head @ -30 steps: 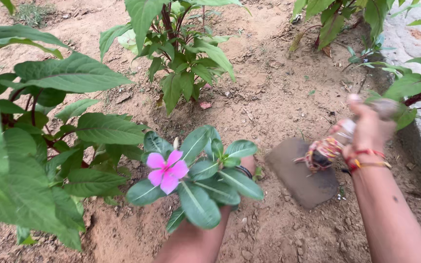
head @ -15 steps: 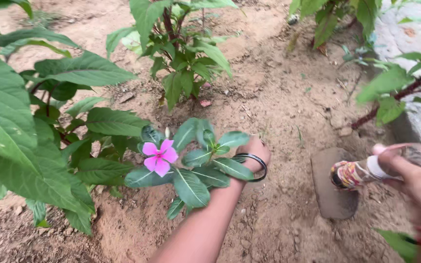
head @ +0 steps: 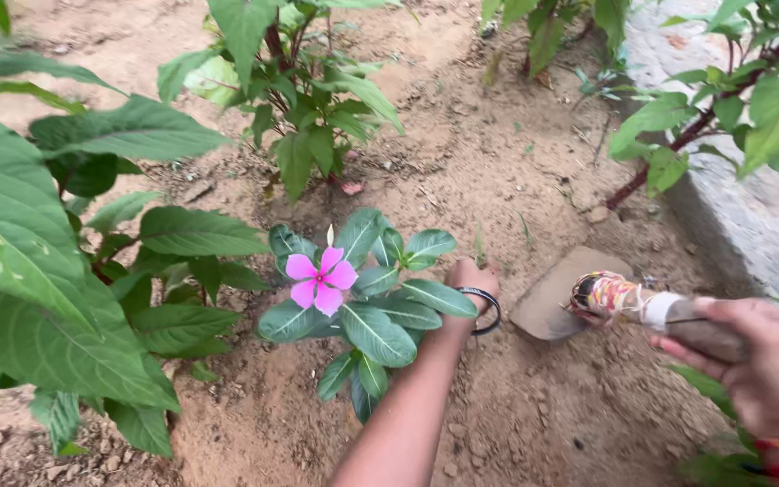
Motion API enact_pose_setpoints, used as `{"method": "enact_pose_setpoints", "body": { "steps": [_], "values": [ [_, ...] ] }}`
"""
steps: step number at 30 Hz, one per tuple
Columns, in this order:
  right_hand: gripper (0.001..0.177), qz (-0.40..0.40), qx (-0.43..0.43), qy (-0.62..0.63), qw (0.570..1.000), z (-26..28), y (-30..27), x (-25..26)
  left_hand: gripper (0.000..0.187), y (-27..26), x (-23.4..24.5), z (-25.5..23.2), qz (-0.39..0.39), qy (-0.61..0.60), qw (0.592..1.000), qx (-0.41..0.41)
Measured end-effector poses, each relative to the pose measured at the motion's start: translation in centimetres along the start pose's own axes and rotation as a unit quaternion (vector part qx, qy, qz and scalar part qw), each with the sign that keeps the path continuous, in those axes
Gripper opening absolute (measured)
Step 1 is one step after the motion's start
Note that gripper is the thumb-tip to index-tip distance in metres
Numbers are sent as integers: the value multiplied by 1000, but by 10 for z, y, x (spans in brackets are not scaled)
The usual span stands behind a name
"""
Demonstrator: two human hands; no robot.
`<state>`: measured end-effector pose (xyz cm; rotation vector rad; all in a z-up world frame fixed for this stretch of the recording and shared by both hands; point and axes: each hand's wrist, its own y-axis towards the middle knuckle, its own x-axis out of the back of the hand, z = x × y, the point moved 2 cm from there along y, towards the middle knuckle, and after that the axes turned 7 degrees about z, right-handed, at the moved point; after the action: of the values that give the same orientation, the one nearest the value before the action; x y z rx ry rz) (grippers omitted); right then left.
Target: The person uses a hand hoe to loosen the soil around various plants and removes weeds by hand.
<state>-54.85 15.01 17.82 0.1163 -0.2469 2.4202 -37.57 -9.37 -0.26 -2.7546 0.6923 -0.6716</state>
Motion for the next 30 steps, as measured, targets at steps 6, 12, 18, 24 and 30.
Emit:
{"method": "enact_pose_setpoints", "body": {
  "steps": [6, 12, 18, 24, 30],
  "values": [
    [52, 186, -253, -48, 948, -24, -8, -20, 39, 11, 2, 11, 13, 21, 1000, 19],
    [57, 91, -239, -81, 963, -34, -29, -65, 35, 11, 12, 10, 19, 24, 999, 28],
    [62, 85, -238, -122, 960, -39, -24, -97, 27, 23, -12, 3, -8, 95, 993, -70],
    [66, 103, -220, -171, 955, -45, -15, -85, 23, 39, -35, -16, 20, 184, 972, -143],
    [72, 99, -253, -173, 947, -52, -3, -78, 25, 41, -47, -32, 50, 216, 964, -149]
  ]
}}
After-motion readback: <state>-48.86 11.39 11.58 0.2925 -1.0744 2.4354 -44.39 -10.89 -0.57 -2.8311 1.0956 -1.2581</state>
